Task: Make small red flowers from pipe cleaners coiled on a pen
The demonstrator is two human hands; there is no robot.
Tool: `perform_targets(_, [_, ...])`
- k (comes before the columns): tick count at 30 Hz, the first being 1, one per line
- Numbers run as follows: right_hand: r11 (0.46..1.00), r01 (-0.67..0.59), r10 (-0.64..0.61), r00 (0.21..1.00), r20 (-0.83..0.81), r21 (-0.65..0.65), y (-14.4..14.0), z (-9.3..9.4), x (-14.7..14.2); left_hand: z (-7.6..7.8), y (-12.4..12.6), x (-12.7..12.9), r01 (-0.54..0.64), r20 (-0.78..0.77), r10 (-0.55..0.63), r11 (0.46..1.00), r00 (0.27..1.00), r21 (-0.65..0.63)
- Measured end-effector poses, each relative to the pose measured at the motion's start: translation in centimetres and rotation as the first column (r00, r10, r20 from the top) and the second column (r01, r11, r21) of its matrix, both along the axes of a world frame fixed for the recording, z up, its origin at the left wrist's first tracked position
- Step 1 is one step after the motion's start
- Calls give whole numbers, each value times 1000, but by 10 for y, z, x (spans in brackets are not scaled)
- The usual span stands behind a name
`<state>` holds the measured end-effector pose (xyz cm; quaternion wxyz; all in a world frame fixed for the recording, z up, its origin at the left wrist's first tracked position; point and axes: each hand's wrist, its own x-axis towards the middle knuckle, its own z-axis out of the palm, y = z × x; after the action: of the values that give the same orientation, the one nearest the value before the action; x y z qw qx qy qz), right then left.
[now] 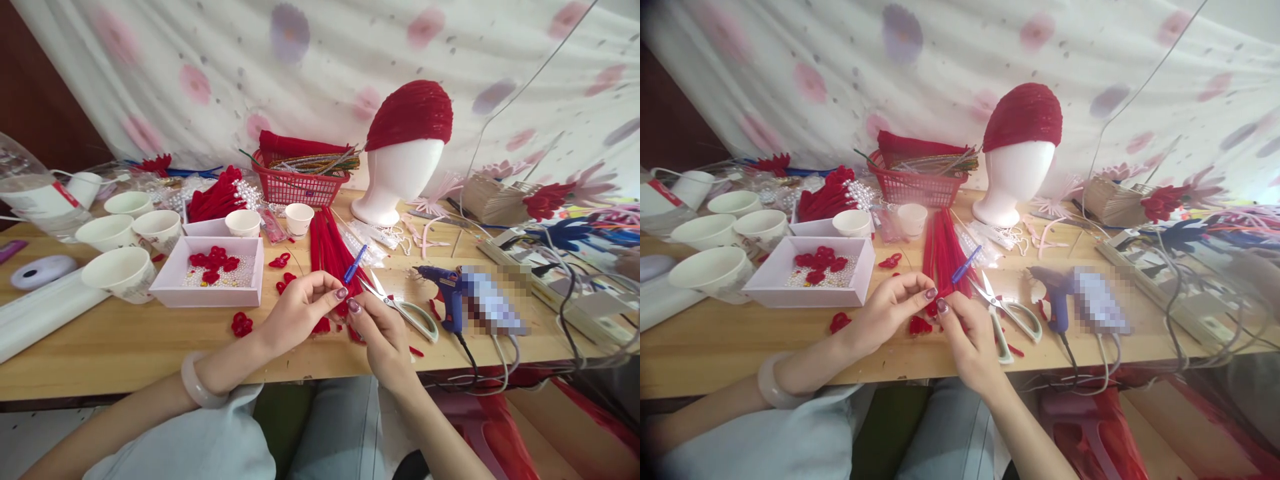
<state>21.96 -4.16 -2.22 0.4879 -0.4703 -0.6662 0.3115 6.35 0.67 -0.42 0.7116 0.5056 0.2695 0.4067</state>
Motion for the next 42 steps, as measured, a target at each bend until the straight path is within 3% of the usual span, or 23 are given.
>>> perform_targets(4, [1000, 3, -3, 1000, -19, -28, 1, -9, -3, -1, 0, -1, -6, -16, 5, 1000, 1000, -22])
perform_targets(7, [991, 27, -58, 969, 241, 128, 3, -10, 2, -2, 2, -3, 25, -47, -27, 999, 999, -28])
perform_targets(10, [913, -21, -208, 836, 507, 408, 8, -10, 10, -2, 2, -3, 47, -74, -50, 998, 996, -45])
perform_targets(14, [780, -118, -374, 700, 609, 615, 15, -12, 15, -1, 0, 0, 58, -119, -66, 996, 991, -65])
perform_targets(19, [729, -138, -372, 743, 557, 670, 19, -17, 18, -2, -3, 3, 66, -142, -72, 997, 987, -42])
perform_targets(22, [737, -100, -339, 801, 494, 669, 18, -19, 16, -3, -6, 3, 85, -154, -78, 996, 985, 40])
perform_targets(25, [780, -10, -334, 839, 429, 626, 12, -19, 6, -3, -10, 3, 34, -200, 4, 982, 980, 187])
perform_targets(27, [842, 98, -314, 889, 334, 531, 7, -18, -6, -3, -11, 2, -26, -234, 109, 944, 966, 330])
perform_targets(28, [889, 152, -277, 930, 243, 433, 4, -17, -12, -3, -11, 1, -49, -246, 165, 908, 955, 417])
perform_targets(30, [982, 163, -155, 985, -81, 97, 1, -14, -22, -3, -10, -1, -52, -260, 251, 806, 932, 589])
perform_targets(32, [985, 38, -95, 931, -353, -166, -1, -9, -25, -3, -8, -3, -7, -280, 290, 706, 915, 708])
perform_targets(33, [974, -11, -86, 906, -414, -228, -1, -7, -24, -2, -7, -4, 13, -293, 294, 686, 910, 728])
perform_targets(35, [958, -47, -92, 885, -457, -283, -1, -4, -20, -1, -6, -5, 33, -314, 260, 721, 913, 692])
perform_targets(39, [951, -32, -126, 866, -483, -306, 1, -4, -14, 0, -5, -4, 19, -289, 147, 865, 946, 501])
perform_targets(42, [957, 8, -143, 882, -449, -289, -1, -4, -16, -1, -5, -3, 10, -285, 135, 890, 949, 456])
